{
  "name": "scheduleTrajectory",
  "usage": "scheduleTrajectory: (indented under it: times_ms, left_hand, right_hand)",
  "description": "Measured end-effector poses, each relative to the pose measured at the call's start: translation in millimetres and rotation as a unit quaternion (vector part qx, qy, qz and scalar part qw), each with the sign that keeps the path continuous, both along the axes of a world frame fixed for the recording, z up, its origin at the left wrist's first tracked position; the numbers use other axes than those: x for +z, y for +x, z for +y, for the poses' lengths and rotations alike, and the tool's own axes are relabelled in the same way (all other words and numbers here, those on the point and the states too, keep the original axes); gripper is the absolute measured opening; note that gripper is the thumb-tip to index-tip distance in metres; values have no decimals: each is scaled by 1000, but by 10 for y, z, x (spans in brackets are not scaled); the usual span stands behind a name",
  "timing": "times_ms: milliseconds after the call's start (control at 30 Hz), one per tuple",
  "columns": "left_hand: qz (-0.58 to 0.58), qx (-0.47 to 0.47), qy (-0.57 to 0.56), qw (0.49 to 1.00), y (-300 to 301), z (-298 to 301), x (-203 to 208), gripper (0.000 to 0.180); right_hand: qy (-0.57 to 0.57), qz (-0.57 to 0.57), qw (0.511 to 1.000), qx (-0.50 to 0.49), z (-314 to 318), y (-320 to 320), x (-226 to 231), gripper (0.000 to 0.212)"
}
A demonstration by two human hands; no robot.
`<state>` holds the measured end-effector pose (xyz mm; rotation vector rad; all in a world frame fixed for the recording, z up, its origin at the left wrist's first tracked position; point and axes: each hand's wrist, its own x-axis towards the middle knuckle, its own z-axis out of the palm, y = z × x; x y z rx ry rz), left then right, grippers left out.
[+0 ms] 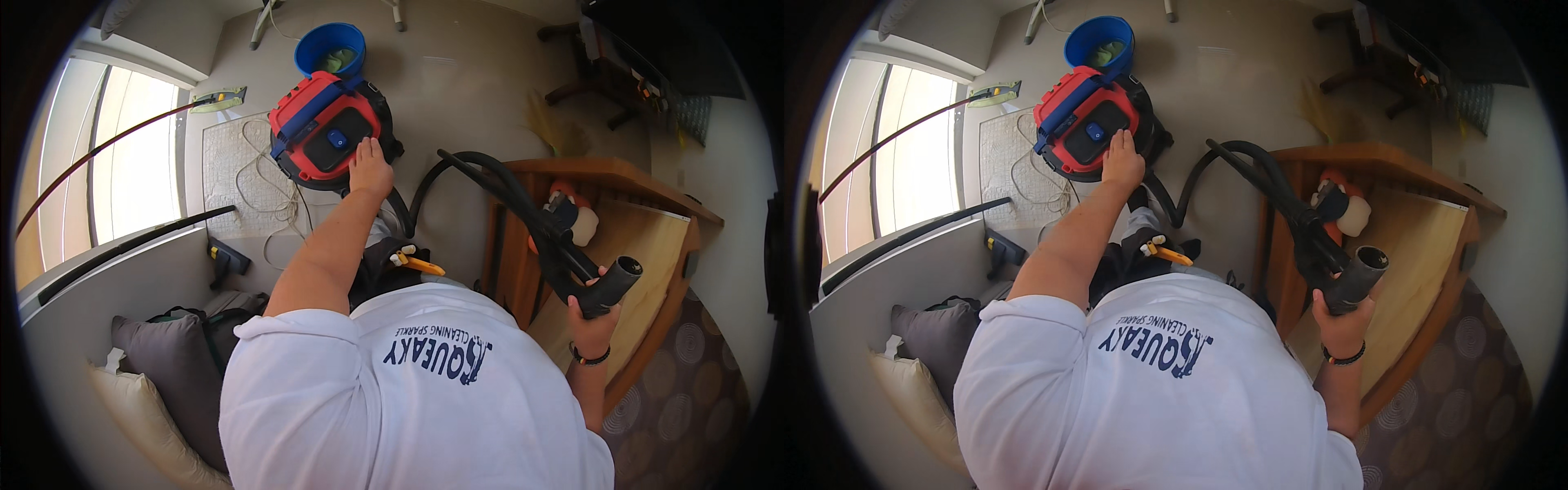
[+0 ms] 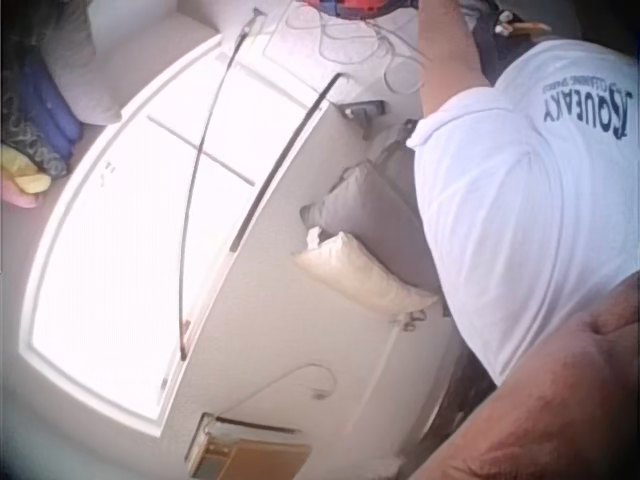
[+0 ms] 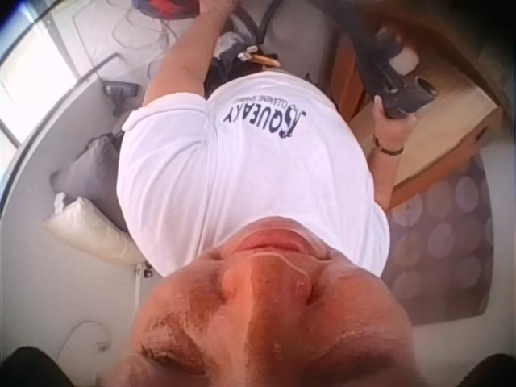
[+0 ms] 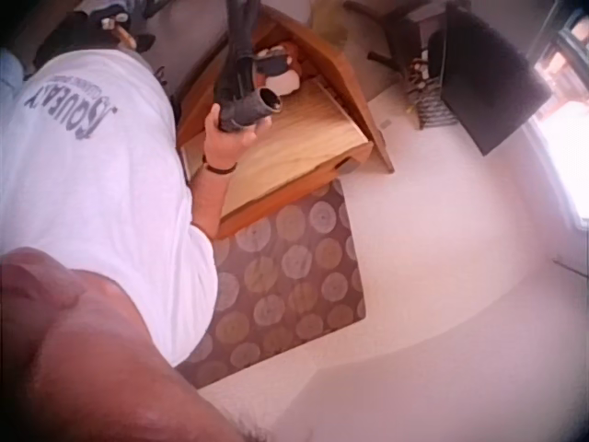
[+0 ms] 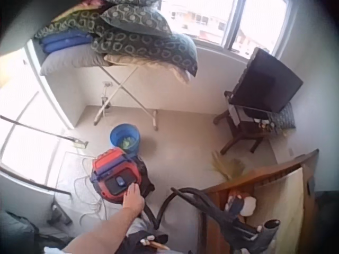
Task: The person cleans the interior of a vacuum cleaner hose and canister using a wooden stick and a cloth.
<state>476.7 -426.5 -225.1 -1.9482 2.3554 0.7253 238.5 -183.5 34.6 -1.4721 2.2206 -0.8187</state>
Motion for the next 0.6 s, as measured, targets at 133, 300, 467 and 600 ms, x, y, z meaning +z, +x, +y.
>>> scheduleTrajectory:
  times_ms: [133,300,467,600]
  left_hand:
    - [-131,-82,3,988,476,-166,-114,51]
    - [-172,-106,94,975,498,-119,-161,61]
    - [-161,-110,81,978,401,-99,-49,65]
    - [-6,-153,2,988,359,279,-411,57]
  right_hand:
    - [7,-22,997,-70,43,-13,22,33]
    - [-2,-73,994,-79,82,-10,10,37]
    - [2,-82,993,-81,95,-7,-28,36]
    - [1,-76,995,-64,232,-122,-93,32]
